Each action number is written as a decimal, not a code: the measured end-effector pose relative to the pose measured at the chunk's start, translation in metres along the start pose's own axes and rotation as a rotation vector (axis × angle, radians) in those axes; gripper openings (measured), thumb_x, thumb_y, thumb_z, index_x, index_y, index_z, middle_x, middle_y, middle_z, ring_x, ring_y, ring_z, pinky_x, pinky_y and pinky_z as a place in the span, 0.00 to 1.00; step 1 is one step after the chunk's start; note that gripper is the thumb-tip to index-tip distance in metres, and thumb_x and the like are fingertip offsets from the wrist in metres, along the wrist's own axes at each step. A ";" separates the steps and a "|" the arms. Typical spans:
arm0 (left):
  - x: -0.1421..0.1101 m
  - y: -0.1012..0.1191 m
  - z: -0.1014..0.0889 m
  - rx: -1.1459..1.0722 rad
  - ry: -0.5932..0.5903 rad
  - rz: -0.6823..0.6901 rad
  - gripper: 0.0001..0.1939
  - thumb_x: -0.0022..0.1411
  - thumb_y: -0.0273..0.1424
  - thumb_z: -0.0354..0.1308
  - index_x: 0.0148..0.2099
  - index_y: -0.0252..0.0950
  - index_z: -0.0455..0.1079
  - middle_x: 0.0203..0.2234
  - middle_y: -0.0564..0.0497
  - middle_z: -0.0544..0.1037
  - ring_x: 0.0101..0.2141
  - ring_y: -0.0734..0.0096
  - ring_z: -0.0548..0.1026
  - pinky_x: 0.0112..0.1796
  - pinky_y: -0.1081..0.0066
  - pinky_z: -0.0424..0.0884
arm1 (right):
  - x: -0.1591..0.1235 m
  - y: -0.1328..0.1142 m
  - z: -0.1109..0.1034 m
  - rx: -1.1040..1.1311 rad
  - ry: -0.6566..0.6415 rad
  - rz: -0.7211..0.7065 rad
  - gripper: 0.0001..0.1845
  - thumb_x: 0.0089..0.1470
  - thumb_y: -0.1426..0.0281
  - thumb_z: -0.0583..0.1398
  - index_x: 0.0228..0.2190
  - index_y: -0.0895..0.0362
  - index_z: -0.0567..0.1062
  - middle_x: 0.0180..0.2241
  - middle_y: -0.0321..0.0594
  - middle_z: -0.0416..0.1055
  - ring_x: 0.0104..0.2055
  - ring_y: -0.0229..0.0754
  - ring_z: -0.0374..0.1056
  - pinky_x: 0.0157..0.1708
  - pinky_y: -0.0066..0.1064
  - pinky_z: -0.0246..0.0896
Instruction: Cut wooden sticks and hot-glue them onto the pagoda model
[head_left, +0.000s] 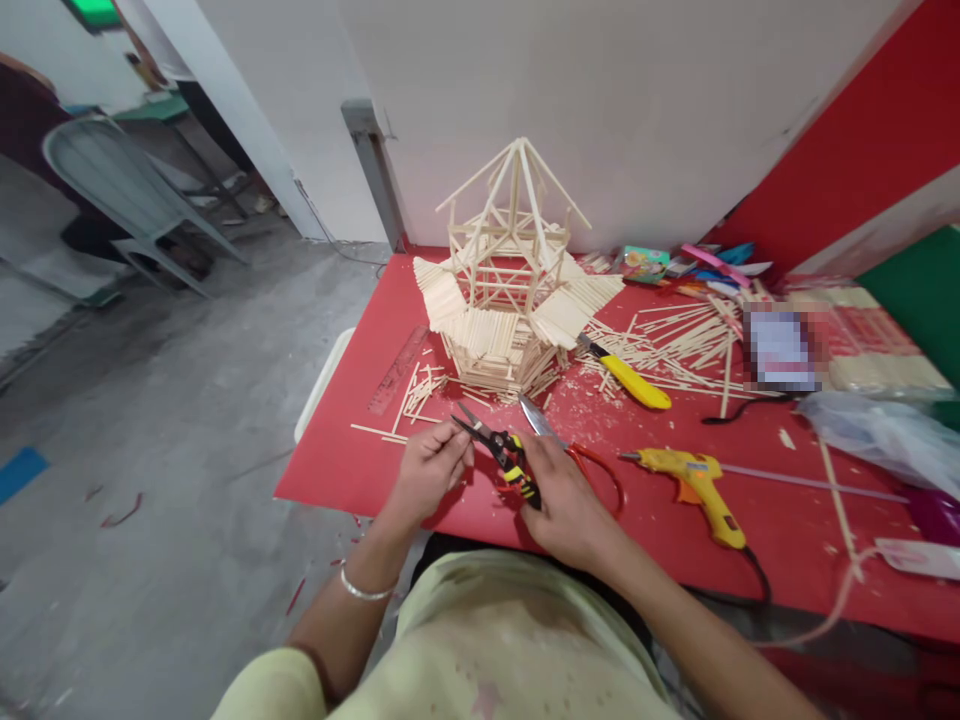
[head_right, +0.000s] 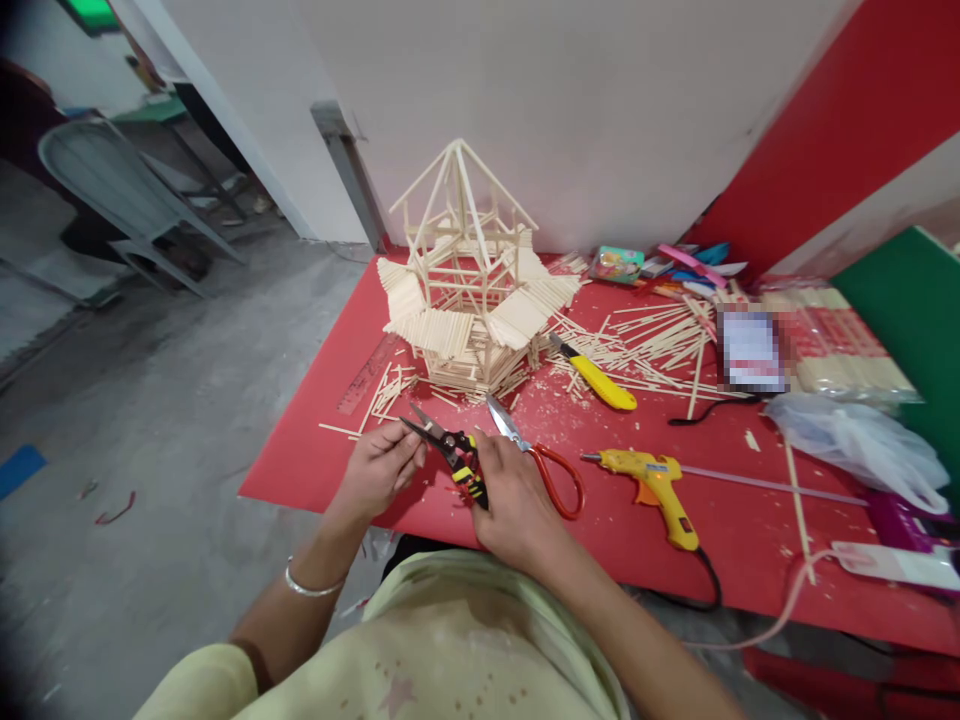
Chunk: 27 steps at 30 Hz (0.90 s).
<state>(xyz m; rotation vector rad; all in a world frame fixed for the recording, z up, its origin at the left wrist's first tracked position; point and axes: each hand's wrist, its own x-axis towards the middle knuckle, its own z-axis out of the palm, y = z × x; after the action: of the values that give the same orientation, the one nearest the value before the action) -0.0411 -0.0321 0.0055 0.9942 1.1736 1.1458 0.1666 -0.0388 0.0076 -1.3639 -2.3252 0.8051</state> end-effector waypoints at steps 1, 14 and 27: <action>0.000 0.001 0.000 -0.064 -0.020 -0.035 0.18 0.61 0.42 0.61 0.27 0.34 0.68 0.13 0.58 0.63 0.11 0.84 0.53 0.14 0.78 0.48 | 0.000 0.000 -0.002 -0.008 -0.003 -0.001 0.40 0.51 0.74 0.57 0.64 0.58 0.52 0.56 0.52 0.61 0.58 0.53 0.58 0.57 0.49 0.57; 0.003 0.010 0.006 -0.278 -0.051 -0.176 0.18 0.55 0.42 0.66 0.30 0.33 0.67 0.17 0.58 0.68 0.09 0.89 0.50 0.10 0.81 0.45 | -0.006 0.003 -0.005 0.012 -0.029 0.050 0.43 0.49 0.76 0.56 0.65 0.58 0.51 0.61 0.53 0.59 0.63 0.52 0.55 0.61 0.48 0.54; 0.007 0.003 0.002 -0.006 -0.054 -0.043 0.17 0.60 0.44 0.62 0.34 0.33 0.70 0.17 0.57 0.68 0.12 0.85 0.56 0.14 0.79 0.51 | -0.018 -0.012 -0.018 0.408 -0.113 0.157 0.24 0.42 0.79 0.53 0.43 0.55 0.72 0.39 0.40 0.74 0.45 0.44 0.69 0.48 0.36 0.63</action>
<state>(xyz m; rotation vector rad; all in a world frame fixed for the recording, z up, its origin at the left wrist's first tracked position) -0.0390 -0.0246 0.0075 0.9850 1.1426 1.0813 0.1775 -0.0537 0.0292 -1.3527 -1.9958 1.3491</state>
